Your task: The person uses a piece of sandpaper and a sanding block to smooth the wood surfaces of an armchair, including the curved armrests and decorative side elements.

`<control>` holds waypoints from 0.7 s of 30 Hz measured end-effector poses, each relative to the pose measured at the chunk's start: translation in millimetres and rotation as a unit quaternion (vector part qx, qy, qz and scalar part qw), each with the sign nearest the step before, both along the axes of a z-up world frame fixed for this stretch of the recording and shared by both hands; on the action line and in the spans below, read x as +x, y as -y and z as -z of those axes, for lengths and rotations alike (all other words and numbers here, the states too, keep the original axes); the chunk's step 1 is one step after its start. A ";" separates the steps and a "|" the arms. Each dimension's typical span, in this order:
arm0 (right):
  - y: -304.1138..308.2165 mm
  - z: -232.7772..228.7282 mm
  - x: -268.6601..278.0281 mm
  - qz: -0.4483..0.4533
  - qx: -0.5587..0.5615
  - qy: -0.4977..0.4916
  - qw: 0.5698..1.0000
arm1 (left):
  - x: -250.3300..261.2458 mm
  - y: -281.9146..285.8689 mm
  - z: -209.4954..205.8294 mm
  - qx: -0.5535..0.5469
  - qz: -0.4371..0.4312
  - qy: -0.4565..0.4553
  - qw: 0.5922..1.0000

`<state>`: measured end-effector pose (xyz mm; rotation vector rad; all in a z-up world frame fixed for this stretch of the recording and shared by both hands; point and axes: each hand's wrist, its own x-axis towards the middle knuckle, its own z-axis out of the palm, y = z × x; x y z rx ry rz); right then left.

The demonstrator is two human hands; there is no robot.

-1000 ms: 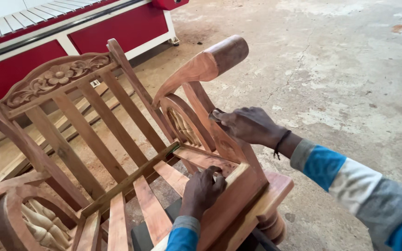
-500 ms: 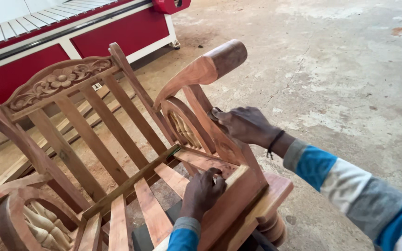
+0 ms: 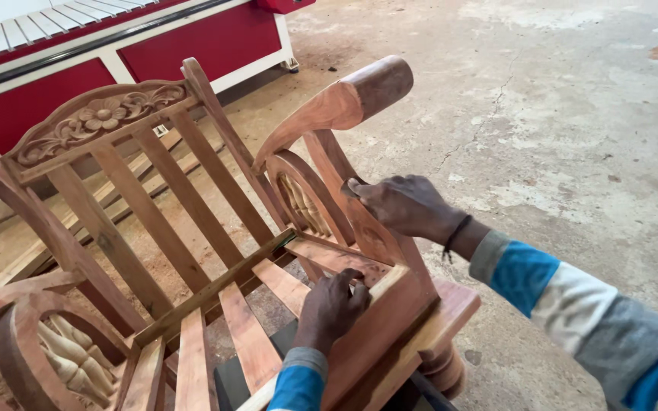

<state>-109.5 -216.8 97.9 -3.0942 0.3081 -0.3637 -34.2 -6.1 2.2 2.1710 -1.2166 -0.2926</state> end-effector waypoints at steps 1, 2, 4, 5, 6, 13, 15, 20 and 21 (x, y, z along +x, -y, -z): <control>-2.5 -1.0 -9.8 -0.005 -0.003 -0.012 1.000 | -3.0 -1.6 2.6 -0.003 0.001 -0.003 1.000; -4.5 -2.5 -24.0 -0.017 -0.031 -0.005 0.999 | -0.3 -1.1 3.2 -0.007 0.003 -0.002 1.000; -15.4 1.3 -65.8 0.010 -0.036 -0.053 0.998 | 6.2 0.9 6.2 -0.019 0.012 0.006 1.000; -17.6 1.7 -75.1 0.049 -0.015 -0.109 0.993 | 8.9 3.0 8.3 -0.026 0.019 0.012 0.999; -16.1 1.5 -75.0 0.048 -0.014 -0.108 0.993 | 10.5 4.4 10.6 -0.034 0.024 0.017 0.999; 3.7 -2.7 1.9 -0.017 0.003 0.071 0.997 | 4.0 2.3 1.1 -0.007 0.011 0.014 1.000; 1.3 -1.8 -11.5 -0.012 0.043 0.042 0.998 | -0.6 -0.5 -2.5 0.028 -0.007 -0.007 1.000; -17.2 2.9 -80.8 0.053 0.001 -0.107 0.993 | 6.4 2.0 -3.1 -0.005 0.020 -0.001 1.000; -18.3 5.8 -81.3 0.043 0.002 -0.079 0.996 | 8.2 3.0 -1.1 -0.008 0.023 -0.003 1.000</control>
